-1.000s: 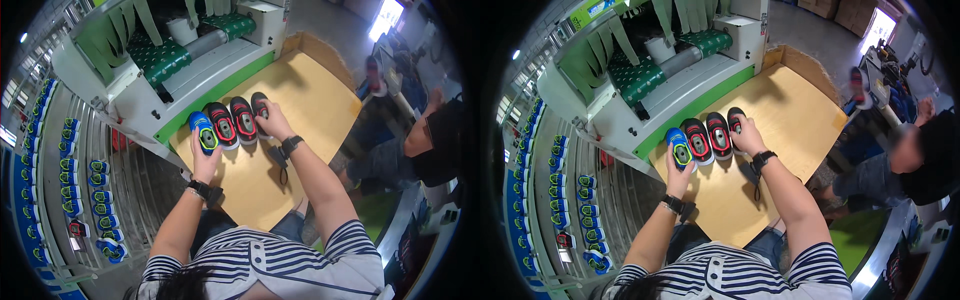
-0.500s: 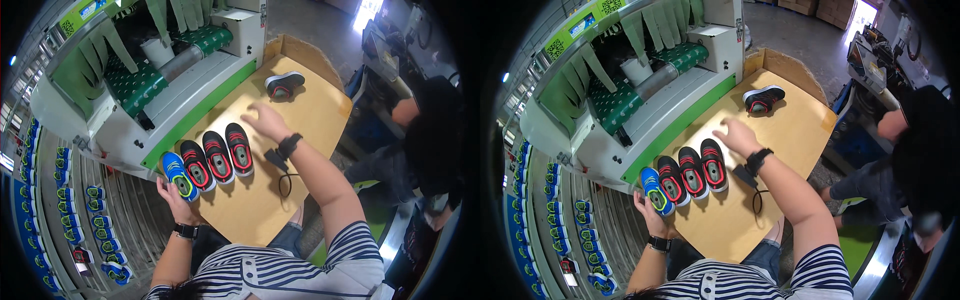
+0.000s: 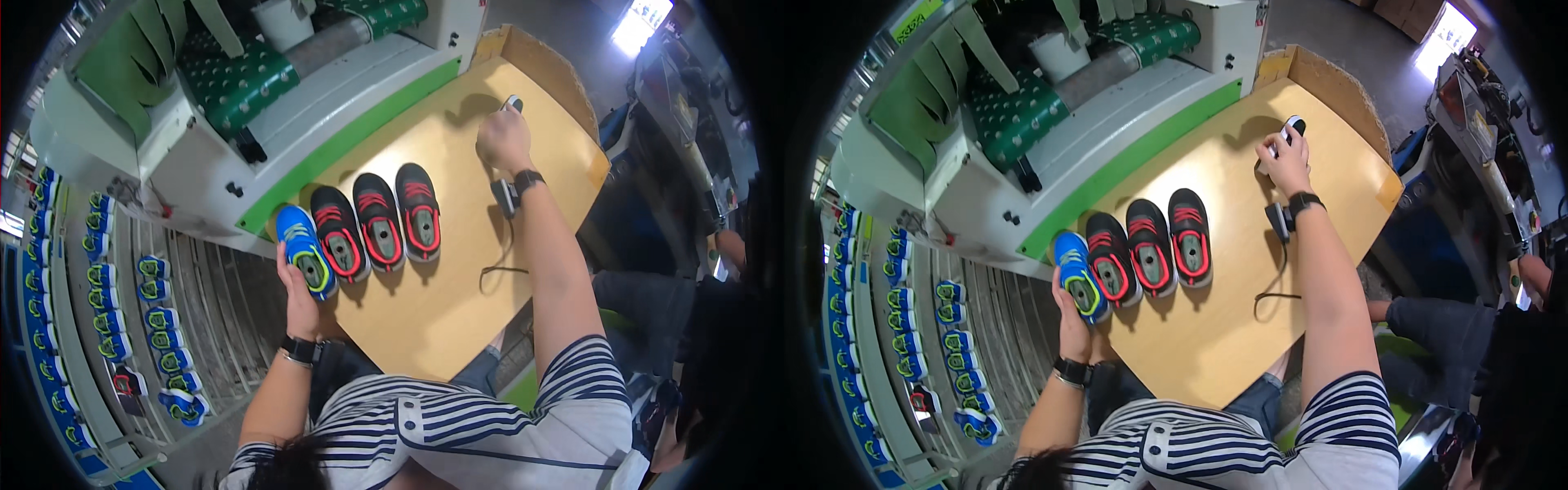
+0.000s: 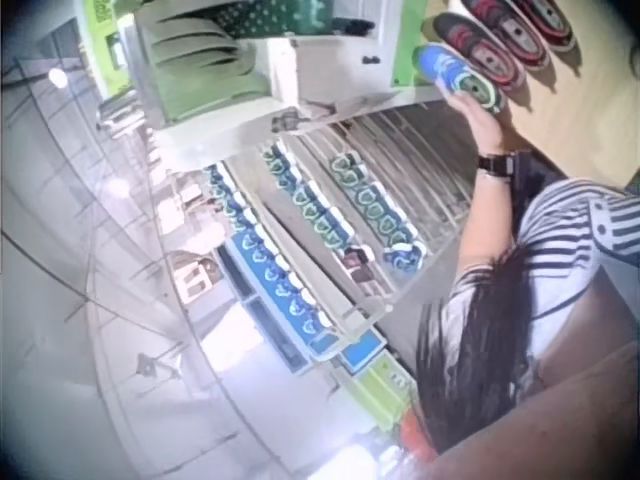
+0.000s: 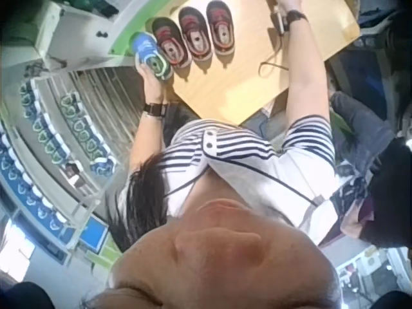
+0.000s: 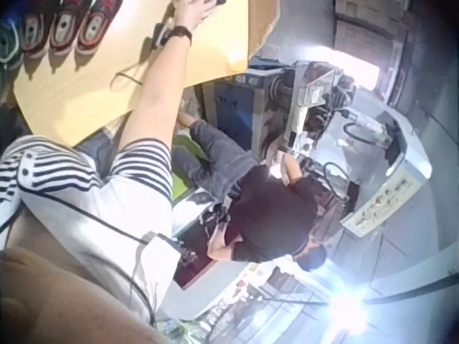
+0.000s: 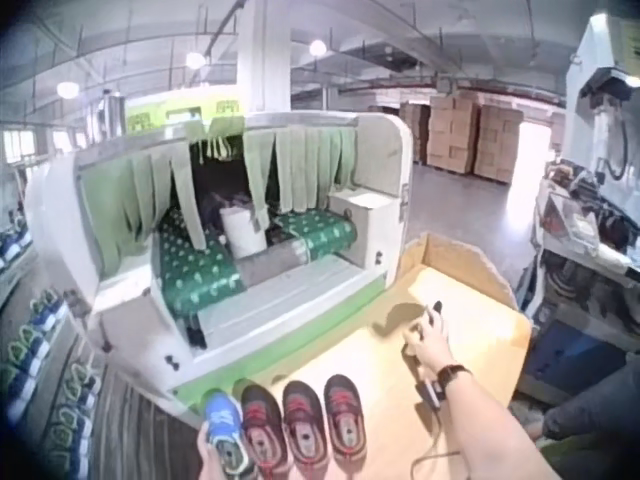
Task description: The person scans multiple pairs of athletic shoes using a handheld barcode scanner. They pick up each shoe, scan the barcode, and place it on a wooden table. The person handles both black and blue shoes, moving them from a conveyor belt area to the table.
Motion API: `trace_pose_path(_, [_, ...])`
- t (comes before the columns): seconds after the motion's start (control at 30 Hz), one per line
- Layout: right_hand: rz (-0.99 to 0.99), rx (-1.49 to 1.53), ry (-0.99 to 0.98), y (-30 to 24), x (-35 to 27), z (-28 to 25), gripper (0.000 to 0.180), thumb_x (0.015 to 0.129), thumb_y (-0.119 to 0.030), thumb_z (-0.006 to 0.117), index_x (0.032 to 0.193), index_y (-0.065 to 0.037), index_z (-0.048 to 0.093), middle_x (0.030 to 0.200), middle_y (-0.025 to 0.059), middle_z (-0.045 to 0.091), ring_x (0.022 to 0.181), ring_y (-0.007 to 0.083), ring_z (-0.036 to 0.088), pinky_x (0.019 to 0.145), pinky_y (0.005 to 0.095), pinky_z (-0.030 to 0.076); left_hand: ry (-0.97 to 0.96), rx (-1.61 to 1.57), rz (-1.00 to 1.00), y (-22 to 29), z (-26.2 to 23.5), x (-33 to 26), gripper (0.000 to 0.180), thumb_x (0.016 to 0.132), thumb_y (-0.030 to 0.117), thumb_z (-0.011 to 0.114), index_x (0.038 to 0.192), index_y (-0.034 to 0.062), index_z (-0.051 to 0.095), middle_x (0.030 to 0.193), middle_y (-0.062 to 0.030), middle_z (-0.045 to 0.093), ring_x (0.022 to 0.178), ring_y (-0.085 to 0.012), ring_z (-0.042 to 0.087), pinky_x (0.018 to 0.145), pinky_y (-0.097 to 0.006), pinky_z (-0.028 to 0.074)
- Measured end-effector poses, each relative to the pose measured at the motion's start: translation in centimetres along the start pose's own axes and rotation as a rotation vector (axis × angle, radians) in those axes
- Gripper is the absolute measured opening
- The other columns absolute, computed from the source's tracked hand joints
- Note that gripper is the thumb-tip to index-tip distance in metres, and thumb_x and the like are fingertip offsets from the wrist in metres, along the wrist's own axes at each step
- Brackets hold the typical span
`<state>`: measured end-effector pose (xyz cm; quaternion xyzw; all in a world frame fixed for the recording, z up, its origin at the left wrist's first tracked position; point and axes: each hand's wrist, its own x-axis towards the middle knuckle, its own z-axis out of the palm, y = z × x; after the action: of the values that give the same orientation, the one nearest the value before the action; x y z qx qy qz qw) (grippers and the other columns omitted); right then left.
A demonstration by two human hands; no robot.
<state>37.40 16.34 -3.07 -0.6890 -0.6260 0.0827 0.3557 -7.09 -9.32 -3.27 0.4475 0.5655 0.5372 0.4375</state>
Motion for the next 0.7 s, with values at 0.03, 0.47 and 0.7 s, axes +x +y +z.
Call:
trace_pose_path(0.03, [-0.062, 0.01, -0.024, 0.6, -1.6, -1.1, 0.023, 0.087, -0.038, 0.074, 0.105, -0.023, 0.072, 0.157, 0.0162, 0.038, 0.146, 0.0421, 0.031, 0.115, 0.0602, 0.032, -0.009, -0.061, -0.028, 0.4, 0.4, 0.0, 0.065, 0.112, 0.051, 0.024, 0.163, 0.0103, 0.018, 0.159, -0.0145, 0.032, 0.146, -0.0245, 0.035, 0.122, -0.039, 0.027])
trace_pose_path(0.47, [-0.041, 0.262, -0.028, -7.9, -24.1, -16.1, 0.02, 0.094, -0.013, 0.071, 0.113, -0.006, 0.07, 0.141, 0.0162, 0.059, 0.134, 0.0345, 0.053, 0.111, 0.0421, 0.042, 0.134, 0.253, 0.481, 8.5, 5.0, -1.5, 0.059, 0.105, 0.028, 0.055, 0.152, -0.0003, 0.035, 0.149, -0.0172, 0.043, 0.143, -0.0303, 0.038, 0.12, -0.045, 0.027])
trace_pose_path(0.7, [0.116, 0.345, -0.007, -4.5, -30.9, -15.8, 0.013, 0.097, -0.012, 0.067, 0.103, 0.0, 0.068, 0.114, 0.0166, 0.069, 0.112, 0.0313, 0.065, 0.1, 0.0372, 0.048, -0.658, 0.329, 0.502, 9.1, 17.8, -4.8, 0.087, 0.088, 0.03, 0.078, 0.157, 0.006, 0.031, 0.163, -0.0239, 0.025, 0.151, -0.0403, 0.027, 0.124, -0.049, 0.023])
